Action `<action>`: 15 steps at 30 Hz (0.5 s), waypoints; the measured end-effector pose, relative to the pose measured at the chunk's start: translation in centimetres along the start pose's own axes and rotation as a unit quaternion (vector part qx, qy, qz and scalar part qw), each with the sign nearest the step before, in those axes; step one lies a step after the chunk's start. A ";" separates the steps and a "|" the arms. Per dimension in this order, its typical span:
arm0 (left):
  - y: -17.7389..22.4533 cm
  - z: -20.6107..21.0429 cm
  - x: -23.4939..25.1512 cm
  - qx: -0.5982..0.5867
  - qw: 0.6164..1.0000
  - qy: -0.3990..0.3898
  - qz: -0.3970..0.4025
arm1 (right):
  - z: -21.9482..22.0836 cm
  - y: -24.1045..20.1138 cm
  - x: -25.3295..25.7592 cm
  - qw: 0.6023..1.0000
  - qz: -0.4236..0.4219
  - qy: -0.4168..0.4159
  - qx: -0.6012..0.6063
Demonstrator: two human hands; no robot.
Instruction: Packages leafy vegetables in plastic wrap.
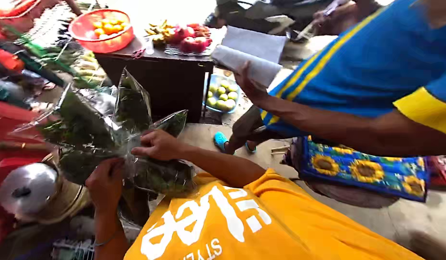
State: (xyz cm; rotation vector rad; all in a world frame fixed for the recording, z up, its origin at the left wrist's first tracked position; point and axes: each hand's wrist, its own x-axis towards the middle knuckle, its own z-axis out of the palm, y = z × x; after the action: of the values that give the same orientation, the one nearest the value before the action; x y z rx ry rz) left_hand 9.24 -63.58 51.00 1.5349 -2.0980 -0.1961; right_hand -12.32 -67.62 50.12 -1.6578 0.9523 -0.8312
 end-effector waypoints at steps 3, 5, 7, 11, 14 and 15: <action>0.7 2.0 4.2 -0.028 0.999 -0.035 0.021 | -1.6 0.7 0.5 0.987 0.075 0.075 0.124; 0.8 4.0 6.6 -0.052 0.997 -0.057 0.022 | -2.6 1.6 1.2 0.977 0.093 0.125 0.143; 0.6 6.0 9.3 -0.067 0.995 -0.063 0.028 | -4.1 2.5 2.5 0.975 0.103 0.153 0.124; -1.0 9.0 15.0 -0.100 0.990 -0.082 0.049 | -7.6 3.2 6.1 0.972 0.168 0.155 0.053; -2.4 10.3 20.2 -0.118 0.986 -0.066 0.099 | -10.7 3.1 9.6 0.968 0.191 0.164 0.019; -2.7 10.4 21.9 -0.116 0.985 -0.068 0.109 | -11.8 2.8 10.9 0.967 0.193 0.164 0.011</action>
State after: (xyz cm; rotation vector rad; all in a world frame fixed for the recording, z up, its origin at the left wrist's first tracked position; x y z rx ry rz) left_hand 1.67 -86.57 48.21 1.1764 -2.2393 -0.4583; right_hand -18.24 -82.80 51.24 -1.2736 1.4351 -0.8542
